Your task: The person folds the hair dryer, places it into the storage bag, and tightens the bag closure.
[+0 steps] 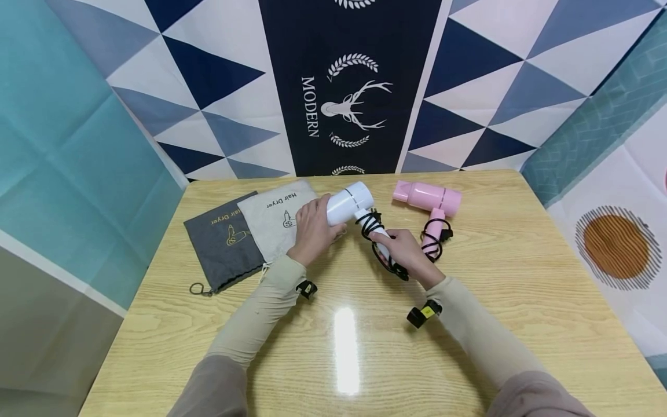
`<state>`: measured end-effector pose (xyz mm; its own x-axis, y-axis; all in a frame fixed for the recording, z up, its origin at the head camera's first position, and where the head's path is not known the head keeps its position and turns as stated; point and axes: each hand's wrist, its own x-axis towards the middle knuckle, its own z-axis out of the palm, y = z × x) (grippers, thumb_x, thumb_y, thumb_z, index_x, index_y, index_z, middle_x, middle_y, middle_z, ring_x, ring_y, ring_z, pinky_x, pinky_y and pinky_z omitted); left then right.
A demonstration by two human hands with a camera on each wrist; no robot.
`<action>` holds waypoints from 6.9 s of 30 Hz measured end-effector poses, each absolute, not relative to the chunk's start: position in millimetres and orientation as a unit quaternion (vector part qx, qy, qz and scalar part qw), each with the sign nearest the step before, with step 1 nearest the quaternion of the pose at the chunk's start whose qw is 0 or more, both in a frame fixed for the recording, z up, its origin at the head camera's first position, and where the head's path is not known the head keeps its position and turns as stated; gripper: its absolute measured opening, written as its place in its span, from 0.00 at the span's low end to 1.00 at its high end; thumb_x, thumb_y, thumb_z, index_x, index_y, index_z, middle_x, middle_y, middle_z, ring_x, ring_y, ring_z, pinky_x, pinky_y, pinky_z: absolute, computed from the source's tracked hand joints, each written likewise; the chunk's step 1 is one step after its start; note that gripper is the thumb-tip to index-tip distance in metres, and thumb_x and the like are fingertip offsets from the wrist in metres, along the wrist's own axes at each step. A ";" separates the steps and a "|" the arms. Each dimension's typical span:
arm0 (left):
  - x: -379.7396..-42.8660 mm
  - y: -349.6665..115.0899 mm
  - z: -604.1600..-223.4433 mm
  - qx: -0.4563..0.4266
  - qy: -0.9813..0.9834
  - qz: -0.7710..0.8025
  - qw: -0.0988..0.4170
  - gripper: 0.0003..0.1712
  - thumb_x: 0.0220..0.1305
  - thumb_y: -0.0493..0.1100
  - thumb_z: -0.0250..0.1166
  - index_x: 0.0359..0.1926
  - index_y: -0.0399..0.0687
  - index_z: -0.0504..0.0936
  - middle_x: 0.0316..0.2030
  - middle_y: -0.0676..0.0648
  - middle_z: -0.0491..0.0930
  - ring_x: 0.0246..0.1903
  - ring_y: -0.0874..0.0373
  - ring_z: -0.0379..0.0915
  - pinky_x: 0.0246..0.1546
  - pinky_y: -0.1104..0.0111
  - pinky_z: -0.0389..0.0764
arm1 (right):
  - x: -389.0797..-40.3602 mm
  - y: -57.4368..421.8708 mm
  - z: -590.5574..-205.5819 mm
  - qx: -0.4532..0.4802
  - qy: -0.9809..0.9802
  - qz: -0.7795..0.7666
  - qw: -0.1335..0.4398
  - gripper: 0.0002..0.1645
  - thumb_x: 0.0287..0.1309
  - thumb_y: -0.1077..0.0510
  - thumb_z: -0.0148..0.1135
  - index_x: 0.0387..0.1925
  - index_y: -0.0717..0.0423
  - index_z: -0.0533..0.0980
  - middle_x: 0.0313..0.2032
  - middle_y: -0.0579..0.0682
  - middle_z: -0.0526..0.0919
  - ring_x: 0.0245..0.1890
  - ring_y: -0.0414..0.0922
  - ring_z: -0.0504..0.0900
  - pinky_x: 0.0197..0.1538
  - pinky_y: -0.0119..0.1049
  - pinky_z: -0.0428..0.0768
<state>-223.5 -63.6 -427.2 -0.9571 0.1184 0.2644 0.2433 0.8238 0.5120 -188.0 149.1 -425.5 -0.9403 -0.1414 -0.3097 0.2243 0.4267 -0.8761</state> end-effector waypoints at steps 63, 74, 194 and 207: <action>-234.5 -66.8 -406.6 -0.073 -0.898 -0.424 -0.095 0.48 0.63 0.69 0.57 0.76 0.54 0.52 0.49 0.41 0.78 0.38 0.50 0.78 0.29 0.65 0.77 | -172.7 156.1 -419.1 -0.096 0.892 -0.427 0.109 0.31 0.66 0.34 0.53 0.24 0.57 0.74 0.14 0.47 0.74 0.14 0.42 0.72 0.23 0.35 0.72; -230.2 -61.9 -408.3 -0.042 -0.907 -0.416 -0.058 0.48 0.62 0.69 0.58 0.75 0.56 0.53 0.51 0.41 0.79 0.38 0.49 0.77 0.28 0.65 0.75 | -172.1 152.6 -422.8 -0.079 0.892 -0.438 0.084 0.29 0.65 0.35 0.54 0.28 0.57 0.76 0.13 0.47 0.74 0.14 0.43 0.73 0.24 0.35 0.72; -212.5 -13.4 -422.2 0.119 -0.731 -0.671 -0.005 0.49 0.65 0.61 0.60 0.76 0.48 0.46 0.58 0.39 0.71 0.51 0.47 0.73 0.52 0.56 0.75 | -174.7 114.6 -437.0 0.035 0.865 -0.497 -0.056 0.34 0.70 0.39 0.47 0.52 0.68 0.72 0.36 0.64 0.80 0.33 0.54 0.79 0.35 0.37 0.76; -214.5 -13.9 -420.1 0.127 -0.705 -0.698 0.017 0.48 0.65 0.59 0.61 0.74 0.45 0.48 0.56 0.38 0.71 0.49 0.48 0.73 0.50 0.58 0.77 | -179.1 128.8 -427.9 0.008 0.874 -0.486 -0.010 0.39 0.67 0.33 0.48 0.61 0.60 0.72 0.48 0.62 0.82 0.46 0.54 0.81 0.48 0.43 0.78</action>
<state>-214.5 -13.9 -420.1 -0.9674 -0.2027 -0.1520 -0.1539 -0.0063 0.9881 -179.1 128.8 -427.9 -0.9997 0.0236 0.0093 0.0045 0.5269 -0.8499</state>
